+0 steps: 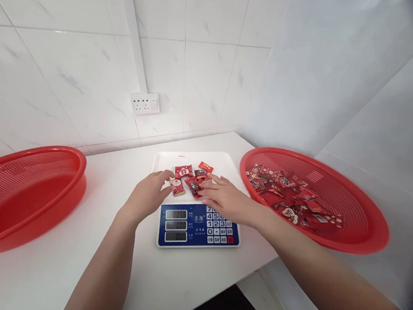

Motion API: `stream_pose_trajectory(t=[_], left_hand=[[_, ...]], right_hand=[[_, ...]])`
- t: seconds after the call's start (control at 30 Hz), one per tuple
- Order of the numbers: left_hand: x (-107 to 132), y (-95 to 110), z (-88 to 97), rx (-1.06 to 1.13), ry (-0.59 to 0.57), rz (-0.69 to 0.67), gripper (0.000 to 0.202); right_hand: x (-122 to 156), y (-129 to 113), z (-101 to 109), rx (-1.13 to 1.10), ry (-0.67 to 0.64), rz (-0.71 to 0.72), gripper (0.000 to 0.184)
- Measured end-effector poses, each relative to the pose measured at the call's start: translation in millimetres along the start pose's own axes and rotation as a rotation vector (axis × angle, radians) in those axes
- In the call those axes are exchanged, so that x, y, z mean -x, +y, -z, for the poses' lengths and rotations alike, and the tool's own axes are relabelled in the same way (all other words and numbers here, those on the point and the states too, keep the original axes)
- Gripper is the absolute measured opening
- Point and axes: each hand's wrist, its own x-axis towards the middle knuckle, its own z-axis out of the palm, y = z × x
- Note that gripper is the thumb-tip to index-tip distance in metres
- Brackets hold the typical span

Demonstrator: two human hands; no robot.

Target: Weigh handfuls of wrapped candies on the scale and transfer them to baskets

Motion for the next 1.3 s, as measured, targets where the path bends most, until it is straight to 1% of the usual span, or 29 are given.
stream_pose_trajectory(t=[0.13,0.3,0.43,0.67,0.73,0.83,0.93,1.0,1.1,1.17,1.23,1.3], left_hand=[[-0.1,1.5,0.7,-0.006,-0.043,0.031,0.028],[0.3,1.8,1.2,-0.015,-0.075,0.042,0.028],[0.7,1.2,1.9,-0.019,-0.084,0.052,0.028],[0.8,0.2,1.4,-0.021,-0.082,0.057,0.030],[0.9,0.7,1.5,-0.023,-0.079,0.059,0.030],[1.1,1.8,1.9,-0.025,-0.074,0.065,0.030],[1.2,2.9,2.2,-0.027,-0.057,0.075,0.031],[1.0,3.5,1.8,-0.029,-0.042,0.071,0.031],[-0.4,5.2,-0.6,-0.036,-0.016,0.054,0.031],[-2.3,8.1,-3.7,-0.036,0.006,0.044,0.031],[-4.5,13.5,-7.6,-0.022,0.050,0.030,0.031],[-4.5,21.3,-11.8,0.009,0.128,0.007,0.032]], right_hand=[[4.7,3.6,0.5,0.019,0.002,0.009,0.037],[13.7,6.3,-0.4,0.026,0.062,-0.004,0.037],[27.7,8.4,-0.6,0.001,0.110,0.008,0.038],[56.7,19.0,4.3,0.019,0.166,-0.075,0.042],[65.1,21.1,8.1,0.021,0.200,-0.100,0.042],[78.4,20.5,10.6,0.007,0.296,-0.106,0.039],[91.3,17.2,1.3,-0.057,0.415,-0.081,0.031],[98.9,14.7,-13.6,-0.133,0.503,-0.057,0.025],[108.4,11.6,-41.6,-0.232,0.629,-0.048,0.019],[114.2,10.8,-55.6,-0.274,0.674,-0.043,0.019],[120.8,11.8,-59.4,-0.291,0.693,-0.028,0.021],[128.7,14.7,-50.5,-0.291,0.705,-0.023,0.024]])
